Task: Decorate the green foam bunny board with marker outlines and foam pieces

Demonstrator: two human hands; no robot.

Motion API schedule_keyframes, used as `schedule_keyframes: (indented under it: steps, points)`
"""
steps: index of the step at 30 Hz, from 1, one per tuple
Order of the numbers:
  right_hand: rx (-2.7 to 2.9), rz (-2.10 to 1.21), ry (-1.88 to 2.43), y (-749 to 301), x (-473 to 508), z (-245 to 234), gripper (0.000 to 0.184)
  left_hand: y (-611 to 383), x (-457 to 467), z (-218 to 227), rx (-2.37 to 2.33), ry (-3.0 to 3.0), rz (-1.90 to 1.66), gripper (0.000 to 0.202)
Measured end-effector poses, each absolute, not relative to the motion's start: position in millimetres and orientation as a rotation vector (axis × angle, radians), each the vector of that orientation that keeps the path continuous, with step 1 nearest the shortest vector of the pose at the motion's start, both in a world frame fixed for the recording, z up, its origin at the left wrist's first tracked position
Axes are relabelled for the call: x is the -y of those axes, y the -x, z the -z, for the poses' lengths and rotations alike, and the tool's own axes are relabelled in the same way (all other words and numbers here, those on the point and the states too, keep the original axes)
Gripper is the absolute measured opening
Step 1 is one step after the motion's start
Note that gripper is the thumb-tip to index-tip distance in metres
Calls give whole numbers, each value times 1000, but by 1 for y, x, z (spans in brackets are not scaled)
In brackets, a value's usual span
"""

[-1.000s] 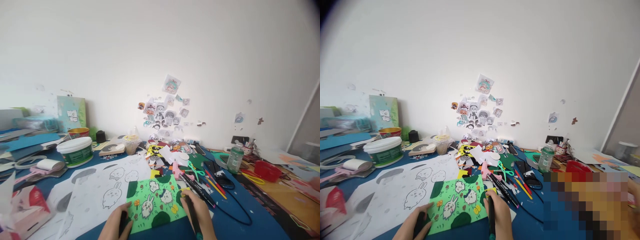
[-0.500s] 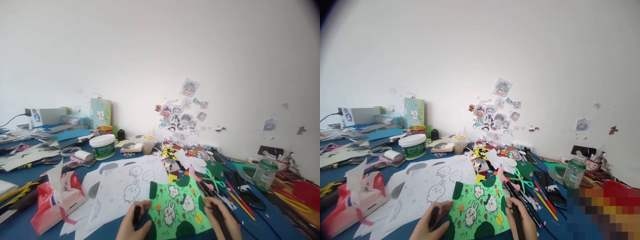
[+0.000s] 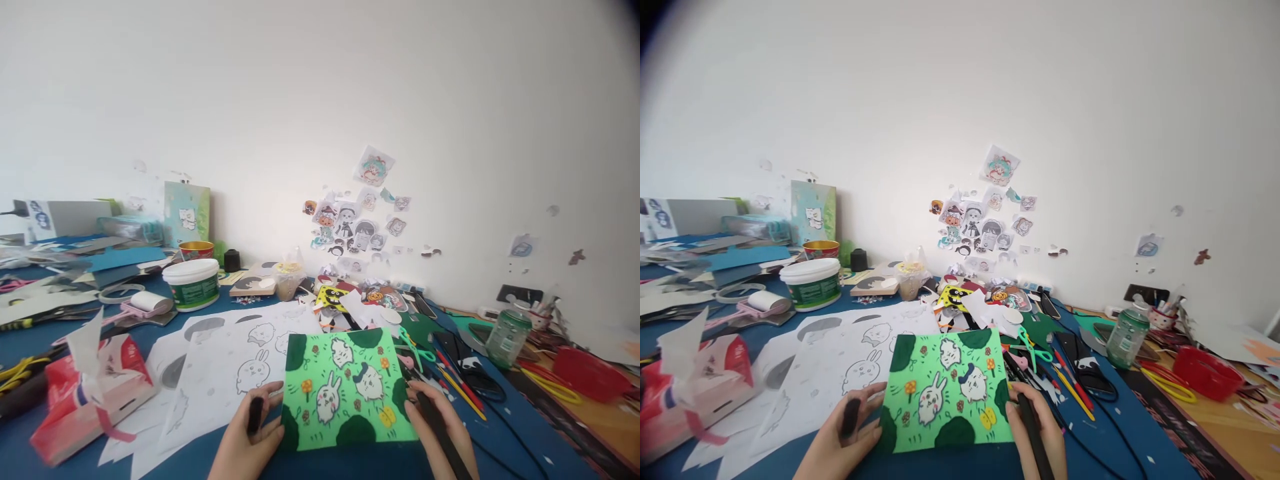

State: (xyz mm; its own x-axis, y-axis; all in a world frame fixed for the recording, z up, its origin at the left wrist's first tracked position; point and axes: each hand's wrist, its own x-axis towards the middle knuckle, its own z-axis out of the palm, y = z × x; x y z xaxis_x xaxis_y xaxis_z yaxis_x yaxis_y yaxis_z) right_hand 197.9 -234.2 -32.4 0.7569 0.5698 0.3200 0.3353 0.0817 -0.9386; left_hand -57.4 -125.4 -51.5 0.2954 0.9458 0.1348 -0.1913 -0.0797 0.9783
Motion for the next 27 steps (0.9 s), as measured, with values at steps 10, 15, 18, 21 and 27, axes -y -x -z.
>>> schedule_keyframes:
  steps: [10,15,18,21,27]
  points:
    - [799,-136,1379,-201,220,47,39,55,117,47,-909,-1513,-1235,34]
    - [824,-147,1383,-196,219,50,36,55,120,41,-1058,-1641,-1233,41]
    - [814,-152,1391,-192,221,48,36,54,121,39,-1070,-1718,-1228,44]
    - [776,-172,1405,-189,224,44,36,52,119,43,-1106,-1791,-1186,40]
    - [771,-249,1327,-186,223,42,40,55,109,38,-1214,-1877,-1170,30]
